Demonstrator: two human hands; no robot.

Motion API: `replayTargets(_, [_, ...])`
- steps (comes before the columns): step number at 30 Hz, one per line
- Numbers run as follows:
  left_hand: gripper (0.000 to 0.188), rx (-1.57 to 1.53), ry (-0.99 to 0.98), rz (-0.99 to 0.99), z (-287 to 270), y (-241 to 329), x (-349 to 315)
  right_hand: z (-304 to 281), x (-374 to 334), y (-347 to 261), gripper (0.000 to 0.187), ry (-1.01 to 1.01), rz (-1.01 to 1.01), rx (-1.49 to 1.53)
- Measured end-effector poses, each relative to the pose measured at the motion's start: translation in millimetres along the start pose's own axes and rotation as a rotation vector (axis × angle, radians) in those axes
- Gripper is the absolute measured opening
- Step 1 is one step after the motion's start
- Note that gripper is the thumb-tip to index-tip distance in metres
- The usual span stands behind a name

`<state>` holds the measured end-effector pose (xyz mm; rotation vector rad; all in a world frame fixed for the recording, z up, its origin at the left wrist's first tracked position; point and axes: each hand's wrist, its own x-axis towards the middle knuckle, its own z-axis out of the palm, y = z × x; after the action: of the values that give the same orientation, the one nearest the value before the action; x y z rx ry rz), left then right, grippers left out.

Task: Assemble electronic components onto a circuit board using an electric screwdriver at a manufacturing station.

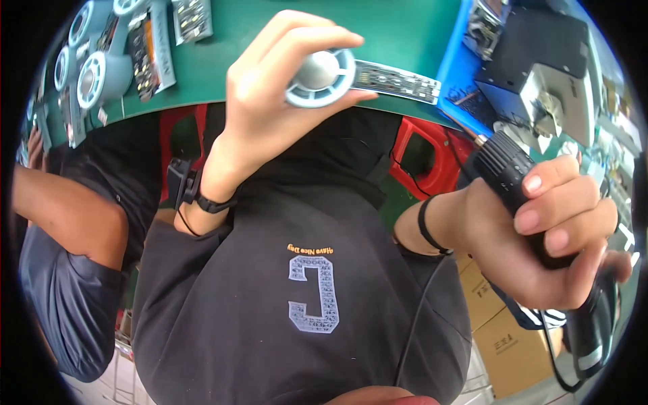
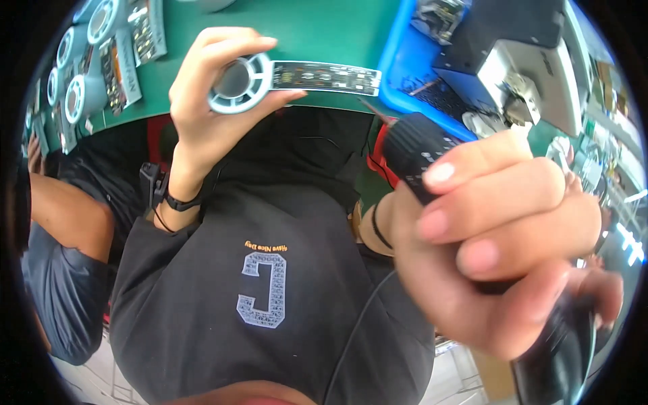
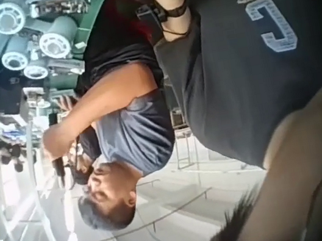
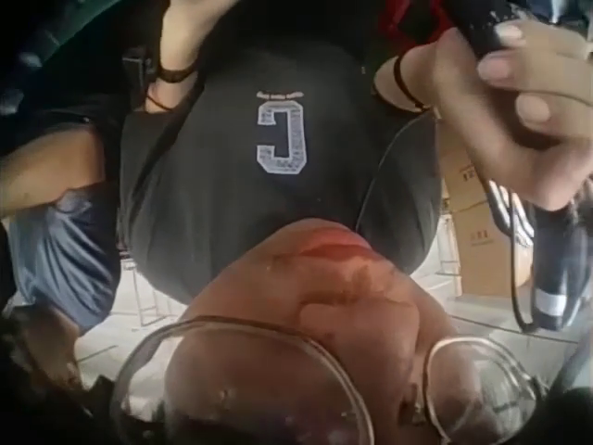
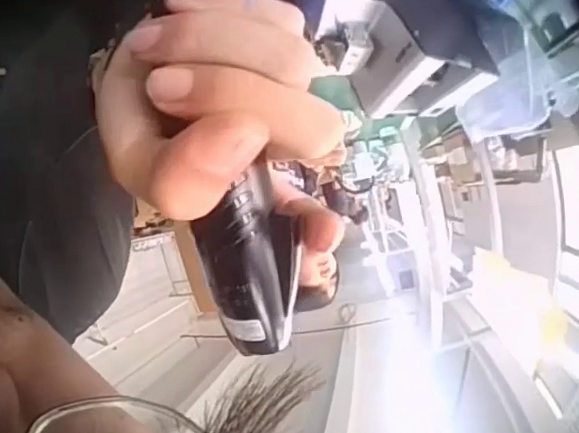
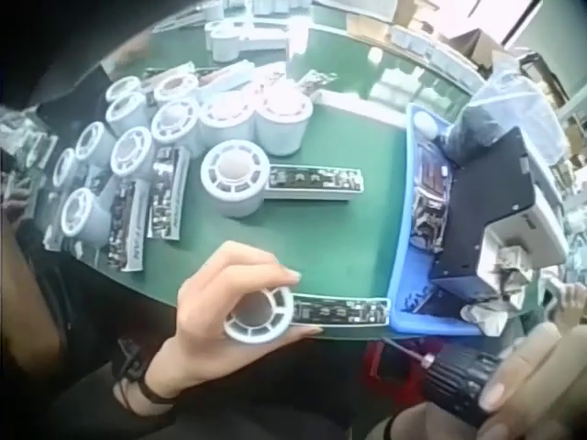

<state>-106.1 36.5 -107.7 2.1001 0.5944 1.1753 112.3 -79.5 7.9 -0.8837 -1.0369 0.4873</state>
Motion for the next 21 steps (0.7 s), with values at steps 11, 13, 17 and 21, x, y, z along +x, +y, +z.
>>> replayTargets(11, [0.033, 0.04, 0.306, 0.64, 18, -50, 12, 59, -3, 33, 0.016, -0.108, 0.073, -0.047])
replayTargets(13, [0.033, 0.067, 0.286, 0.613, 16, -47, 11, 70, -7, 37, 0.017, -0.111, 0.07, -0.066])
replayTargets(17, [0.033, 0.103, 0.277, 0.597, 14, -48, 11, 69, -5, 41, 0.016, -0.179, 0.053, -0.071])
replayTargets(21, [0.034, 0.106, 0.27, 0.57, 12, -44, 10, 68, -3, 45, 0.014, -0.316, 0.021, -0.061])
